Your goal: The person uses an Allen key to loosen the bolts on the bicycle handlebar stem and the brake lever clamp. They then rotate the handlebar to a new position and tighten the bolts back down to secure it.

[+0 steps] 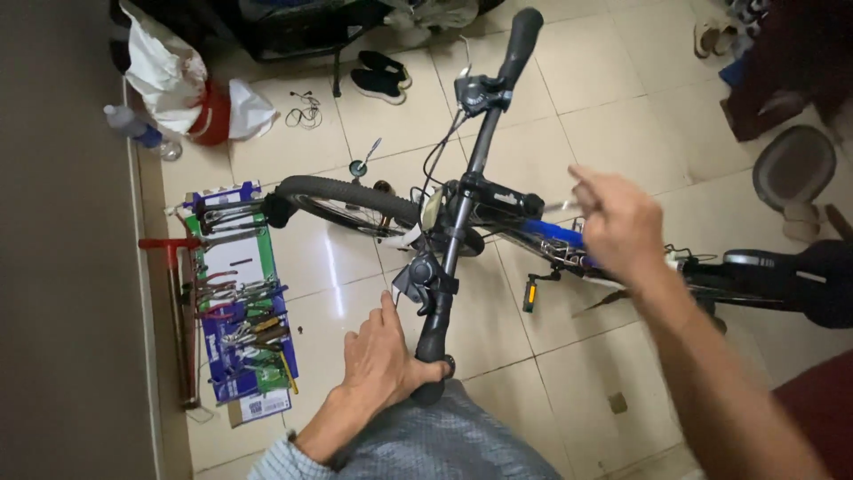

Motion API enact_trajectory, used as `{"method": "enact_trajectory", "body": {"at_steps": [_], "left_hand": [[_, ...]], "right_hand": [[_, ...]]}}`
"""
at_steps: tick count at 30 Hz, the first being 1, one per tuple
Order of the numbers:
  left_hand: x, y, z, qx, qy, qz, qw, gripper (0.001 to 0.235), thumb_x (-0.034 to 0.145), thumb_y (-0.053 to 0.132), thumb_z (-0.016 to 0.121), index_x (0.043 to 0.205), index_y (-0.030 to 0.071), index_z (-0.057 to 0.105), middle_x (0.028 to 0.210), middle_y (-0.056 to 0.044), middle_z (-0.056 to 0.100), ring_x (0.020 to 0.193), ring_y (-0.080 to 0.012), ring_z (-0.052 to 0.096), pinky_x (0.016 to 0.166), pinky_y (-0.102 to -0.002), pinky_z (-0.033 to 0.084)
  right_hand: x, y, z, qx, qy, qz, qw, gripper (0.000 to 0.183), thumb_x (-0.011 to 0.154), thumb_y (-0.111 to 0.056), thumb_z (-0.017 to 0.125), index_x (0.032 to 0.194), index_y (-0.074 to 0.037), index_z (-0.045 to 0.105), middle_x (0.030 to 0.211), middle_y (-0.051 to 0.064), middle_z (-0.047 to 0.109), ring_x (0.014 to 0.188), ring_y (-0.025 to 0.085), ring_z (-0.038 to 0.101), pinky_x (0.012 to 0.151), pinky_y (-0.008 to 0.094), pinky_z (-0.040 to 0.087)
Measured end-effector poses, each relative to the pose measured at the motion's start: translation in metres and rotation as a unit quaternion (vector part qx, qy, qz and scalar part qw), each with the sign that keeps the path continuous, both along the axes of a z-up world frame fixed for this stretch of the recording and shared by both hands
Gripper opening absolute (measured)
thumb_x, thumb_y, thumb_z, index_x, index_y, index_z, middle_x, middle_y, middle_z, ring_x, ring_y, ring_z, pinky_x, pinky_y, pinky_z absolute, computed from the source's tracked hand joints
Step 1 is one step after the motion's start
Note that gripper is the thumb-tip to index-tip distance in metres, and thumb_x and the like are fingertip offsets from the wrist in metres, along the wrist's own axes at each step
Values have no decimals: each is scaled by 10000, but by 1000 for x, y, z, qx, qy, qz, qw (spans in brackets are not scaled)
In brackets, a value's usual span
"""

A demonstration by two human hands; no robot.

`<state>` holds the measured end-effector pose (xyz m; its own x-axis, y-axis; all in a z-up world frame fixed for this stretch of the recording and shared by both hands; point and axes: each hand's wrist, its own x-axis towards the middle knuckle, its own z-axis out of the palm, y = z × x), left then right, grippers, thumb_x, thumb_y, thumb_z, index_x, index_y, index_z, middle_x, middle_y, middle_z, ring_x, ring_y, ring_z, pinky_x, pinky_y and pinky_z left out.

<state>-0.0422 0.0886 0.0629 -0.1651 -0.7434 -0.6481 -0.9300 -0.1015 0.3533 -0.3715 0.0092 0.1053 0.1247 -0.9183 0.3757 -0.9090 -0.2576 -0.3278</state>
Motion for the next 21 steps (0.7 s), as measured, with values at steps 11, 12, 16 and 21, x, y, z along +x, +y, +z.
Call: {"method": "enact_trajectory", "body": {"at_steps": [11,12,16,21], "left_hand": [[7,-10,-9,8,38,44,998,1437,644,686,895,1628,63,53,1328,-145,493,1217,-351,498,1046,-485,370],[4,-5,-20,-44,38,53,997,1517,551,811,876,1613,41,114,1264,-150,518,1160,-345,515,968,-478,404],[-13,-7,-22,-72,-1,118,990,1357,575,779,864,1563,78,253,1096,-122,576,998,-267,526,894,-417,404],[-39,-6,-33,-175,-70,171,967,1207,565,598,805,1535,64,324,1235,-182,577,1101,-328,548,993,-528,404]], "right_hand": [[-59,-148,5,-98,235,136,957,314,1112,-352,626,1248,-125,796,1086,91,765,914,243,687,591,387,522],[-63,-161,5,-76,252,170,950,478,1059,-435,612,1333,-59,720,1184,169,731,1002,315,670,723,440,530],[-69,-222,10,-77,306,292,903,877,875,-639,627,1466,9,607,1405,211,656,1108,387,693,840,494,590],[-49,-317,8,-33,515,347,783,1077,769,-866,371,1582,-161,324,1568,42,439,673,190,661,536,282,518]]}}
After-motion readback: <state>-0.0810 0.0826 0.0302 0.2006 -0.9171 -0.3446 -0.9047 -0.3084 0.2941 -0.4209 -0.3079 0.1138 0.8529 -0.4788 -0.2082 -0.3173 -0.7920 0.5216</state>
